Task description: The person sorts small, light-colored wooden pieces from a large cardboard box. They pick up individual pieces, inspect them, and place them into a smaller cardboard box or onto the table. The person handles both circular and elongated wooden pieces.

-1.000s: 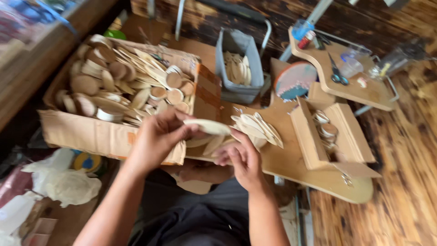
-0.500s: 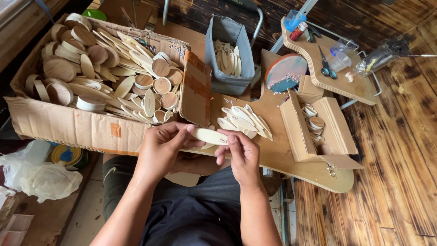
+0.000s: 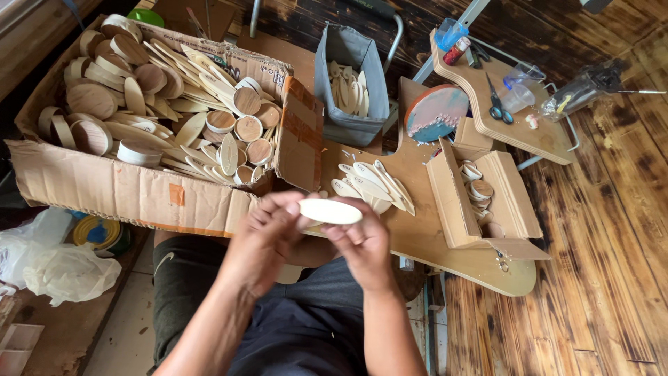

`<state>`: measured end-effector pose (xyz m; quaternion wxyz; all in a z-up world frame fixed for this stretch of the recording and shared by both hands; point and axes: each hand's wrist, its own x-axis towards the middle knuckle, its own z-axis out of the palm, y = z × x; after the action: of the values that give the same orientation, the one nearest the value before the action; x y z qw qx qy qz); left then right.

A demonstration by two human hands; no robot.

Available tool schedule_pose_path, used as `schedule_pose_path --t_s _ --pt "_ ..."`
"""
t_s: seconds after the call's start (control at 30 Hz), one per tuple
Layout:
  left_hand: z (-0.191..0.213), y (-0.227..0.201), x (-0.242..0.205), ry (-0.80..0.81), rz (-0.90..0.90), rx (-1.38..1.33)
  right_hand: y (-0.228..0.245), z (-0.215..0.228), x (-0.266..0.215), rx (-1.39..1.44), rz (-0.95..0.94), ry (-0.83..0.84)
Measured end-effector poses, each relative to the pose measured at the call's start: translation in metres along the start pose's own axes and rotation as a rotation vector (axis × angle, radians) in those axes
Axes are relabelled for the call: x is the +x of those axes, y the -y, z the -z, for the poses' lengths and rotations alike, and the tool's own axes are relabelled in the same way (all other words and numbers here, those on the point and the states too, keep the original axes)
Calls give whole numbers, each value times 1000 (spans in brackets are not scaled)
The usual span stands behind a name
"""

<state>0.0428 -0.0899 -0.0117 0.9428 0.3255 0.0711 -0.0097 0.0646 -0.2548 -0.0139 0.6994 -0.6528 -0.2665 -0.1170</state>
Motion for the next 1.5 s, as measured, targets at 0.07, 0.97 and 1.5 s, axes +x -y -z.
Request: schedule_pose_path --t_s 0.07,0.97,1.5 --pt "7 23 -1 -6 76 -133 7 -6 1 -112 47 46" --pt "20 6 -26 -153 -279 346 -83 89 203 -446 -135 -356" --pt "109 -135 255 139 -757 2539 -57 73 110 -426 58 -123"
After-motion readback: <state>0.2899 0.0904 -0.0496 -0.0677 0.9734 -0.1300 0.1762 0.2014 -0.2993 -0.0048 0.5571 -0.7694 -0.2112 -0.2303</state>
